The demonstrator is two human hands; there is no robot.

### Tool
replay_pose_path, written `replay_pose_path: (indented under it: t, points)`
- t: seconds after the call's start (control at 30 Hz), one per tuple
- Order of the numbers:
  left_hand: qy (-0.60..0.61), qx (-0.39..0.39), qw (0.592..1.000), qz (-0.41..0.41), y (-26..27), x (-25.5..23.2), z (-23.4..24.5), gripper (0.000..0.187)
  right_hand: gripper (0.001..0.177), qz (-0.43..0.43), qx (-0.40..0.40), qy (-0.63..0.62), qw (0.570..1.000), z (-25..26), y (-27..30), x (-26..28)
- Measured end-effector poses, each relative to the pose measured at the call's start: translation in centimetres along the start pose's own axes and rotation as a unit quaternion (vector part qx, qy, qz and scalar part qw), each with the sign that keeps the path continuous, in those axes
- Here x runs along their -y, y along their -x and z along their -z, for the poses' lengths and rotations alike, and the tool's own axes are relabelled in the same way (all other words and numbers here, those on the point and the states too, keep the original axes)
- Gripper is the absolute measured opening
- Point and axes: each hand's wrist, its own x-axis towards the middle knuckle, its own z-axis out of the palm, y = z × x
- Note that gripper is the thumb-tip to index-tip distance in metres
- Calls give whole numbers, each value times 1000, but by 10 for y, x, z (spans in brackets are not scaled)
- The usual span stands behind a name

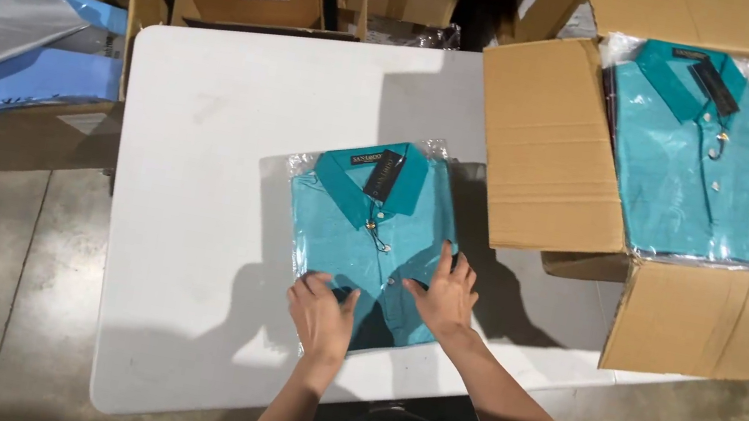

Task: The person packs packaged shirts into a cardboard box.

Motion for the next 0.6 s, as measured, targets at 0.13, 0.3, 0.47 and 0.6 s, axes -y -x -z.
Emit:
replay_pose_path:
  t: [0.13,0.3,0.47,0.6]
  points:
    - [3,59,991,117,1,-3,-9,109,101,12,10,12,1000,-15,2,-3]
    - [29,108,980,166,-17,11,-6,110,98,52,13,-35,998,-18,-7,-7]
    - [36,78,988,130,-8,2,31,97,89,44,-22,-106,993,-38,-23,-19]
    - [2,57,994,91,-10,-16,70,82,68,48,-68,-131,988,-39,-20,-16]
